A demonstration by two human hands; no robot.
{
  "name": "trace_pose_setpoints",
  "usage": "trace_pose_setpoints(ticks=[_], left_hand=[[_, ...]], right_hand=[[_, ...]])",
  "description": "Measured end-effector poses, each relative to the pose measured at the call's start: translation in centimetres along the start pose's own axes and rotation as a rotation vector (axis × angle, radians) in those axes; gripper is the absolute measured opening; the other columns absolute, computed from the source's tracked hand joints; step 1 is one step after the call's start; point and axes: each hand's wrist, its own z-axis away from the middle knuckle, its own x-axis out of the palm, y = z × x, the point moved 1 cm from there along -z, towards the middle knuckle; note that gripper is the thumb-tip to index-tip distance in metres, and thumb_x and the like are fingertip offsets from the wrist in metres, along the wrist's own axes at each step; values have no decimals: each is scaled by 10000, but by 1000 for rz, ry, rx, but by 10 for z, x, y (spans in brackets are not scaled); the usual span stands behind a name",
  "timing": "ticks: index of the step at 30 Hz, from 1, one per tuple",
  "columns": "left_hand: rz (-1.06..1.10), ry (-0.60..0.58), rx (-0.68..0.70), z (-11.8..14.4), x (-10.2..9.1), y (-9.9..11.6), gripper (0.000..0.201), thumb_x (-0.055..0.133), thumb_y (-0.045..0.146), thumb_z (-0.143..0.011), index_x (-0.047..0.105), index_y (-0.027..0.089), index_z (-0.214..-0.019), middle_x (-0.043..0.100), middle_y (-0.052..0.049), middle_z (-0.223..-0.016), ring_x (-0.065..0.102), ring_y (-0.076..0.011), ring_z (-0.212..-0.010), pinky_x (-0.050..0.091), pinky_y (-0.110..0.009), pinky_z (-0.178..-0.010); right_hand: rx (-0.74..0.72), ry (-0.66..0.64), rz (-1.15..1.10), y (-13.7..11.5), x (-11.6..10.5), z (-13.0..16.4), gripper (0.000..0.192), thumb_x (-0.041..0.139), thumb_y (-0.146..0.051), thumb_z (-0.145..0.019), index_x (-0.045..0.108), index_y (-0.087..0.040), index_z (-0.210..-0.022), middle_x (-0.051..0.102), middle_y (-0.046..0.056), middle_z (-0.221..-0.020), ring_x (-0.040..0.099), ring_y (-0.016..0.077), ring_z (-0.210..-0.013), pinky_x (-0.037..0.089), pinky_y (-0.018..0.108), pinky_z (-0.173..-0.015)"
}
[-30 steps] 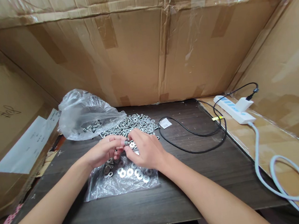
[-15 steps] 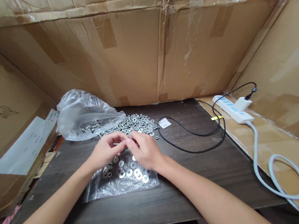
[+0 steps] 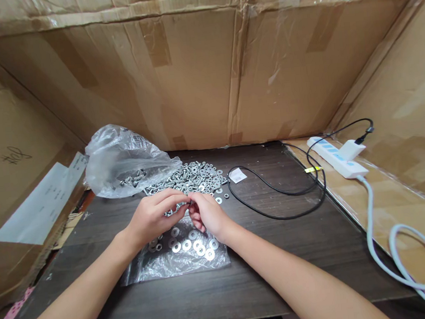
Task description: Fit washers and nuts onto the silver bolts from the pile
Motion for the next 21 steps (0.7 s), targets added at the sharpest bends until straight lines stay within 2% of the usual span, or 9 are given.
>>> trace_pose_setpoints(ticks=[7,14,21], left_hand=[[-63,-7,24,3,1,-1,133,569,150,-925,646,177,-1029,718,-27,-955,684,-128,-815,546,-223,-678],[-66,-12,21,4,2,-2,144,575,144,-909,646,190,-1024,717,-16,-954,685,-125,-806,532,-216,-658],[-28,-3,-2,2,0,0,139,579,124,-891,646,181,-999,712,-11,-939,652,-101,-711,505,-208,-615]], right_hand=[[55,-16,-11,1,0,2,399,512,-539,-797,406,-208,-601,328,-94,-441,361,59,-341,246,178,-326],[44,-13,14,0,2,3,406,545,-563,-760,401,-212,-615,348,-94,-439,366,60,-342,247,182,-328],[26,-19,98,-1,0,2,427,491,-571,-824,402,-216,-605,343,-80,-443,337,73,-356,243,205,-348]])
